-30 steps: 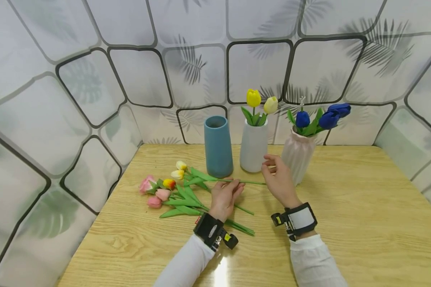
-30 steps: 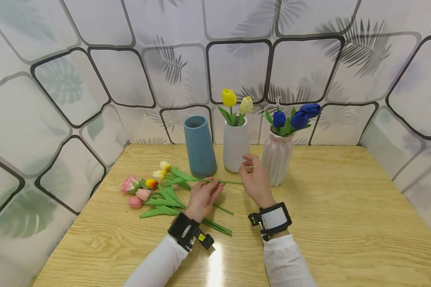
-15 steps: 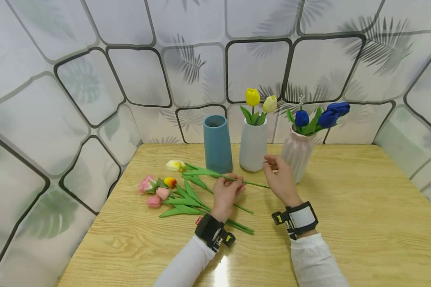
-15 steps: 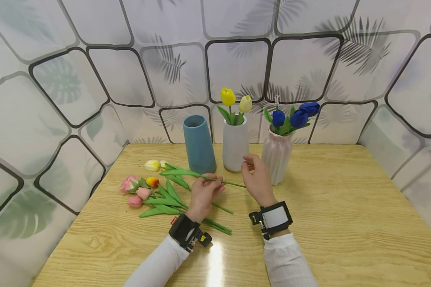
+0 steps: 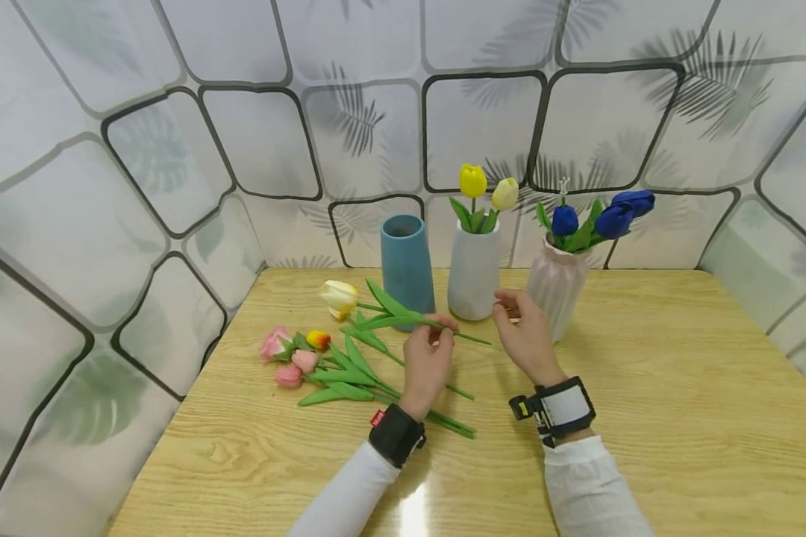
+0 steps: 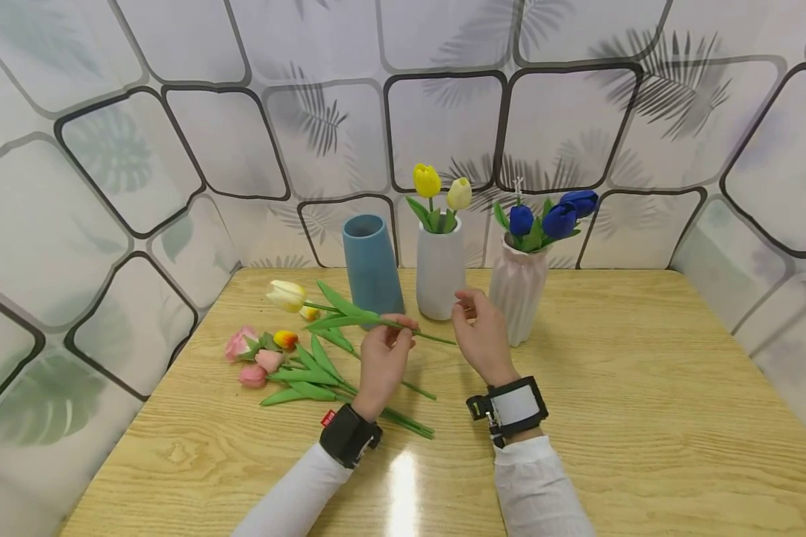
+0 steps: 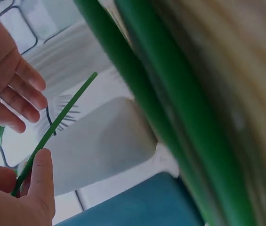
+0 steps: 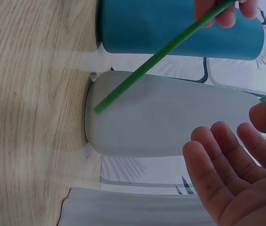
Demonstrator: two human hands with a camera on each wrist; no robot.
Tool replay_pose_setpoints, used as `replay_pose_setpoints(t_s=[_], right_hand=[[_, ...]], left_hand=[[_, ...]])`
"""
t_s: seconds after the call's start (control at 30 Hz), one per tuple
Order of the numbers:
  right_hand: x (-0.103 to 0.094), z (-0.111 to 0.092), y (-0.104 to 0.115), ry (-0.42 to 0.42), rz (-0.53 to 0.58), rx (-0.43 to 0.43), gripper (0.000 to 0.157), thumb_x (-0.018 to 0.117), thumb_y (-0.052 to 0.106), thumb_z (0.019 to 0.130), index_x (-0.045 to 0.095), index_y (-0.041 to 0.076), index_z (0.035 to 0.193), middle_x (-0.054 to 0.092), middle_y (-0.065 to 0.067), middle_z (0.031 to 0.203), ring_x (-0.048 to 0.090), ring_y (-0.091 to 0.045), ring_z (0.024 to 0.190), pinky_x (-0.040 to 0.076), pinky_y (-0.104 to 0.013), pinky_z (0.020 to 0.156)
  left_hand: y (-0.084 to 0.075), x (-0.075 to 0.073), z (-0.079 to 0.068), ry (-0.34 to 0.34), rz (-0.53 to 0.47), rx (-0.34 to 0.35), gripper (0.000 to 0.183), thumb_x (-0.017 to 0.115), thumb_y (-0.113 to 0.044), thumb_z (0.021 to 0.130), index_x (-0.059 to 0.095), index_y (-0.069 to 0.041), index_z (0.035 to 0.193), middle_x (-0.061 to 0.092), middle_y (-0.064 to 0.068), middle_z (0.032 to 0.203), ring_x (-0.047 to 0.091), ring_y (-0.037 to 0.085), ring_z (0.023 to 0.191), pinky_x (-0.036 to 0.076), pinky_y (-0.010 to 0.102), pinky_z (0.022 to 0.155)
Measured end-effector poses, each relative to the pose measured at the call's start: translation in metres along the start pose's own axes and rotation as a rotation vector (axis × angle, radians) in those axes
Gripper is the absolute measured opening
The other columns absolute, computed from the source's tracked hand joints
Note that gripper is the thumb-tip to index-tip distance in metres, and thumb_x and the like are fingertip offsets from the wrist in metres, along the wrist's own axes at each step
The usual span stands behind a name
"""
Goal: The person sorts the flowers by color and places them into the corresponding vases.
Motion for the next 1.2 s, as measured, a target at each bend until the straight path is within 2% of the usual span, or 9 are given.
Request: replay_pose_setpoints(t_s=[0.2, 0.33, 0.47, 0.6, 0.7, 0.83, 0.97, 1.07, 1.2], right_hand=[[0.007, 0.005, -0.004, 0.003, 0.002, -0.003, 0.029, 0.051, 0.014, 0.096, 0.057, 0.000, 0.121, 0.063, -0.015, 0.106, 0.058, -0.025, 0.087, 0.046, -0.033, 0.070], [0.015, 0.007, -0.006, 0.012, -0.013, -0.014, 0.029, 0.051, 0.013, 0.096, 0.056, -0.001, 0.121, 0.062, -0.016, 0.109, 0.058, -0.026, 0.088, 0.047, -0.038, 0.070], [0.023, 0.013, -0.010, 0.016, -0.018, -0.016, 0.030, 0.052, 0.009, 0.093, 0.056, -0.002, 0.121, 0.061, -0.019, 0.111, 0.060, -0.028, 0.088, 0.050, -0.041, 0.071], [0.029, 0.022, -0.013, 0.015, -0.019, -0.019, 0.040, 0.054, 0.006, 0.090, 0.048, -0.004, 0.129, 0.052, -0.025, 0.120, 0.057, -0.034, 0.095, 0.051, -0.046, 0.077], [0.028, 0.028, -0.015, 0.009, -0.027, -0.009, 0.054, 0.057, 0.006, 0.089, 0.036, -0.003, 0.137, 0.041, -0.028, 0.127, 0.050, -0.040, 0.104, 0.047, -0.050, 0.083], [0.027, 0.034, -0.020, 0.003, -0.024, 0.021, 0.070, 0.060, 0.009, 0.088, 0.021, 0.003, 0.146, 0.030, -0.030, 0.135, 0.044, -0.046, 0.113, 0.043, -0.054, 0.089], [0.032, 0.039, -0.025, 0.018, -0.010, 0.025, 0.080, 0.061, 0.013, 0.089, 0.010, 0.006, 0.150, 0.025, -0.030, 0.141, 0.042, -0.047, 0.119, 0.041, -0.055, 0.094], [0.033, 0.044, -0.029, 0.002, -0.004, 0.023, 0.085, 0.063, 0.015, 0.089, 0.007, 0.008, 0.151, 0.024, -0.029, 0.142, 0.042, -0.046, 0.119, 0.040, -0.056, 0.095], [0.031, 0.050, -0.038, -0.030, -0.023, 0.059, 0.092, 0.067, 0.022, 0.087, 0.003, 0.013, 0.152, 0.024, -0.026, 0.146, 0.034, -0.043, 0.128, 0.033, -0.059, 0.100]], left_hand=[[0.014, 0.006, 0.007, 0.034, 0.222, 0.179, 0.021, 0.041, -0.009, 0.101, 0.056, -0.001, 0.113, 0.061, 0.012, 0.107, 0.062, 0.025, 0.098, 0.053, 0.031, 0.077], [0.002, 0.006, 0.005, 0.029, 0.388, 0.304, 0.025, 0.039, -0.010, 0.102, 0.056, -0.002, 0.119, 0.061, 0.012, 0.111, 0.061, 0.023, 0.103, 0.052, 0.030, 0.082], [-0.012, 0.006, 0.002, 0.022, 0.499, 0.436, 0.025, 0.040, -0.005, 0.101, 0.053, 0.000, 0.122, 0.058, 0.013, 0.115, 0.058, 0.022, 0.108, 0.048, 0.027, 0.089], [-0.028, 0.006, 0.003, -0.019, 0.467, 0.565, 0.025, 0.048, 0.002, 0.096, 0.054, 0.002, 0.121, 0.058, 0.014, 0.113, 0.058, 0.023, 0.106, 0.047, 0.026, 0.090], [-0.037, 0.005, 0.003, -0.048, 0.398, 0.623, 0.028, 0.051, 0.002, 0.095, 0.055, 0.000, 0.122, 0.060, 0.014, 0.112, 0.059, 0.022, 0.104, 0.048, 0.024, 0.089], [-0.050, 0.004, 0.003, -0.074, 0.384, 0.694, 0.028, 0.048, -0.001, 0.097, 0.054, -0.001, 0.124, 0.061, 0.014, 0.112, 0.061, 0.023, 0.103, 0.048, 0.023, 0.089], [-0.065, -0.001, 0.001, -0.092, 0.362, 0.776, 0.028, 0.049, 0.003, 0.095, 0.053, 0.002, 0.124, 0.061, 0.018, 0.113, 0.063, 0.025, 0.101, 0.050, 0.025, 0.087], [-0.075, -0.003, 0.001, -0.090, 0.300, 0.816, 0.030, 0.050, 0.005, 0.094, 0.052, 0.003, 0.125, 0.060, 0.019, 0.115, 0.063, 0.026, 0.100, 0.051, 0.027, 0.084], [-0.085, -0.004, 0.002, -0.101, 0.214, 0.829, 0.030, 0.048, 0.004, 0.096, 0.052, 0.003, 0.125, 0.060, 0.020, 0.117, 0.062, 0.027, 0.101, 0.052, 0.031, 0.082]])
Point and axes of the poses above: each hand's wrist, its own z-axis towards the middle knuckle, its own x-axis out of the palm, y = z × x, the point moved 9 cm from there along z, towards the middle knuckle
